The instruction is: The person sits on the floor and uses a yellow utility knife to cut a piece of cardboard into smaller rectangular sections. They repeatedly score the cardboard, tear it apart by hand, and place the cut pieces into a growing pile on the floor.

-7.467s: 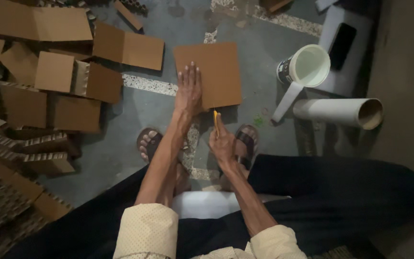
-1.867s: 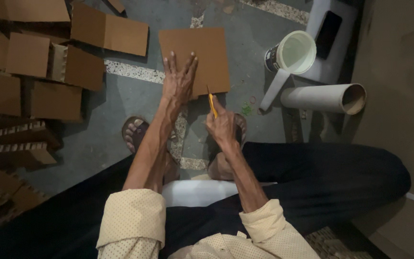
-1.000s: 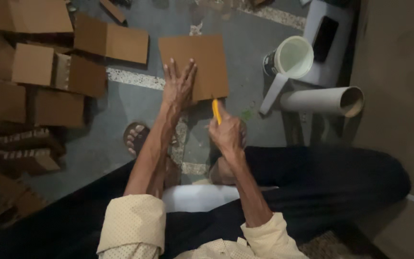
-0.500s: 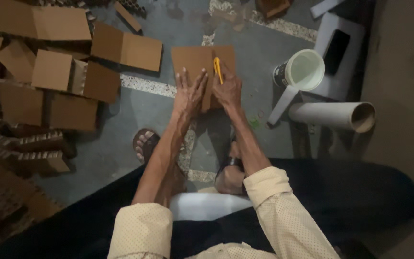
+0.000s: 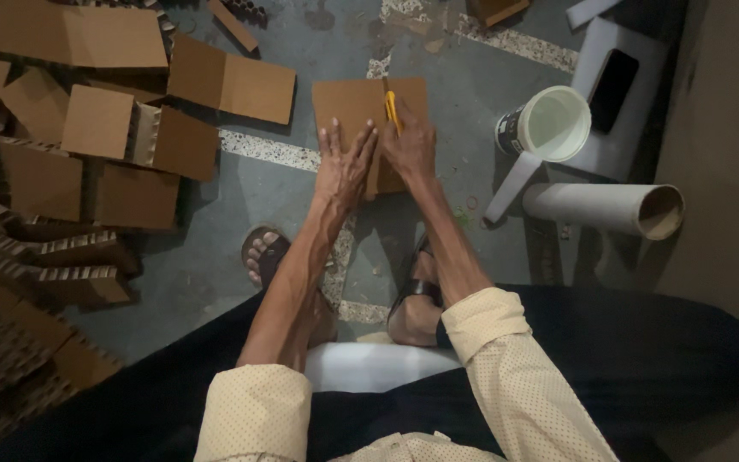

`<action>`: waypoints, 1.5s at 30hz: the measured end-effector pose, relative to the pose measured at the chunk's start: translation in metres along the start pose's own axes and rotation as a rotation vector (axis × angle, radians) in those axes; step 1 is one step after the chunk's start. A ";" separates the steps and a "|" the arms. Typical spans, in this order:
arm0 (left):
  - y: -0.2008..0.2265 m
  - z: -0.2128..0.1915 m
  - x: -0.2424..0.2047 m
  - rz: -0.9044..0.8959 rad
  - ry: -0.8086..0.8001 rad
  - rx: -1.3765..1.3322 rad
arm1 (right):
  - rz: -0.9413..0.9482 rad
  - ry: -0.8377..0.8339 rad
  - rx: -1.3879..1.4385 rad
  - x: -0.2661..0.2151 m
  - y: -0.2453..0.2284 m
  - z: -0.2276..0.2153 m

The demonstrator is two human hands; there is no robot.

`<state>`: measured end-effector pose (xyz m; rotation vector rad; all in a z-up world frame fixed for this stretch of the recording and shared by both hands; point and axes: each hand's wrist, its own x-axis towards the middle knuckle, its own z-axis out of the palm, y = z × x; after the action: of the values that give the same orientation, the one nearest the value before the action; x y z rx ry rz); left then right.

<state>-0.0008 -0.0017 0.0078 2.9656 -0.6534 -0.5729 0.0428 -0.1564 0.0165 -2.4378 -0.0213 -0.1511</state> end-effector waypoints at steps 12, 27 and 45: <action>-0.002 0.006 0.001 0.013 0.146 0.052 | -0.114 -0.087 -0.044 0.034 0.013 0.008; -0.001 0.014 -0.002 0.010 0.206 -0.004 | -0.158 -0.148 -0.115 -0.043 0.012 -0.016; 0.001 0.003 -0.003 -0.011 0.034 -0.030 | 0.139 -0.022 -0.064 -0.178 -0.005 -0.015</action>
<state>-0.0050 -0.0006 0.0064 2.9465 -0.6203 -0.5266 -0.1358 -0.1580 0.0109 -2.4951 0.1444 -0.0637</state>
